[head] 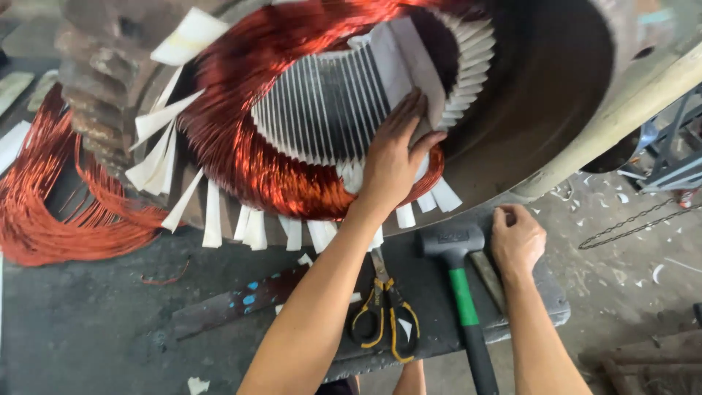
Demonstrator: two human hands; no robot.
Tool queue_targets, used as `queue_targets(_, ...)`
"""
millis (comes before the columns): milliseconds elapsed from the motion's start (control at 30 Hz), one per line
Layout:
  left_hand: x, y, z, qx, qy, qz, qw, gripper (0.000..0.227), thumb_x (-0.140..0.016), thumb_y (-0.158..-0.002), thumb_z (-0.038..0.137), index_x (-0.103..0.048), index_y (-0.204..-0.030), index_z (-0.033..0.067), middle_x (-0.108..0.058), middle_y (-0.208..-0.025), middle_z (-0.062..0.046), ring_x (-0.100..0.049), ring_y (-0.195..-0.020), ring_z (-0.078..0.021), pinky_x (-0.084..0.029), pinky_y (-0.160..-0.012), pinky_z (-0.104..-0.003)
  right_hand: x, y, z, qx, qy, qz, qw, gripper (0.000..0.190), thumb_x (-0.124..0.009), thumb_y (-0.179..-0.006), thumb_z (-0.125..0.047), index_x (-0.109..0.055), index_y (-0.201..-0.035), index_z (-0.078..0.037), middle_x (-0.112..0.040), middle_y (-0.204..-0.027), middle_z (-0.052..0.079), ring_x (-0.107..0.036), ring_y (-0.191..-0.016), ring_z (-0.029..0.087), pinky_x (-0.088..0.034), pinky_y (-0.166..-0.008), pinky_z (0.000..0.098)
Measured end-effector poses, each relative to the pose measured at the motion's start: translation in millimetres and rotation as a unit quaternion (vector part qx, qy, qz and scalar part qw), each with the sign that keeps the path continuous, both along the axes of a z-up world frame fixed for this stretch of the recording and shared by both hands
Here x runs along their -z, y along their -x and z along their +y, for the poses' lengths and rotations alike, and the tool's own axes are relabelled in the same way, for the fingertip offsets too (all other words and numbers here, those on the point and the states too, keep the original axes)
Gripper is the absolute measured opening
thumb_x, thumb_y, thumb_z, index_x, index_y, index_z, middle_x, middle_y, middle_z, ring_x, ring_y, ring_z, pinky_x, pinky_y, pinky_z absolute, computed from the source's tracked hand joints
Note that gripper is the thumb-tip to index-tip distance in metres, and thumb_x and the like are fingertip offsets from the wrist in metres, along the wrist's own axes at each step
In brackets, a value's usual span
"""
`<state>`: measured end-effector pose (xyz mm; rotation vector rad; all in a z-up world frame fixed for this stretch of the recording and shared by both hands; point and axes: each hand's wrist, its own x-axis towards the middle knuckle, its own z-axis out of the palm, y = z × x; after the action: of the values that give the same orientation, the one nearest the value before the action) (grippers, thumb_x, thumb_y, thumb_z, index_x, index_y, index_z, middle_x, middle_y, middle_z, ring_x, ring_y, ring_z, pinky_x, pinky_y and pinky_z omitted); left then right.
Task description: The person inserts white insulating strips into the slots of a motor stator containing copper windings. They use a rubber mallet to tap the strips into place and a wooden stick to push them deeper. The person also uses scissors to trim the excess length of the strips.
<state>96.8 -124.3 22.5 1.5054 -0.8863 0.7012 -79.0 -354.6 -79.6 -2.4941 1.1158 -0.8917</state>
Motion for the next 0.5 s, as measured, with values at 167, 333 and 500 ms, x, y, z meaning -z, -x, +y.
queue_targets(167,-1.1,5.8,6.2,-0.016,0.0,-0.02,1.0,0.057,-0.069,-0.108,0.041,-0.063,-0.149,0.0008,-0.062,-0.153,-0.027,-0.06,-0.145,-0.0466,-0.053,-0.119,-0.058,10.2,3.2,-5.8,-0.001,0.016,-0.003,1.0,0.017,-0.075,-0.103,-0.036,-0.085,-0.114,-0.026,-0.08,-0.093,0.007,-0.077,-0.096,0.039,-0.061,-0.086,0.0537)
queue_targets(333,-3.4,6.3,16.9,-0.037,-0.051,-0.004,0.998,0.06,-0.068,-0.107,0.04,-0.058,-0.152,0.0013,-0.058,-0.16,-0.02,-0.058,-0.15,-0.0378,-0.053,-0.129,-0.052,-15.6,3.9,9.4,-0.021,-0.046,0.008,0.999,0.029,-0.062,-0.104,-0.033,-0.085,-0.115,-0.02,-0.081,-0.099,0.005,-0.074,-0.095,0.033,-0.054,-0.091,0.046)
queue_targets(500,3.6,1.0,15.7,-0.034,-0.052,-0.012,0.998,0.06,-0.068,-0.108,0.039,-0.055,-0.156,0.0045,-0.058,-0.162,-0.02,-0.057,-0.153,-0.0386,-0.051,-0.134,-0.053,-18.3,0.4,13.8,-0.018,-0.053,0.013,0.998,0.029,-0.062,-0.104,-0.031,-0.085,-0.116,-0.018,-0.08,-0.098,0.006,-0.073,-0.095,0.035,-0.055,-0.089,0.0509)
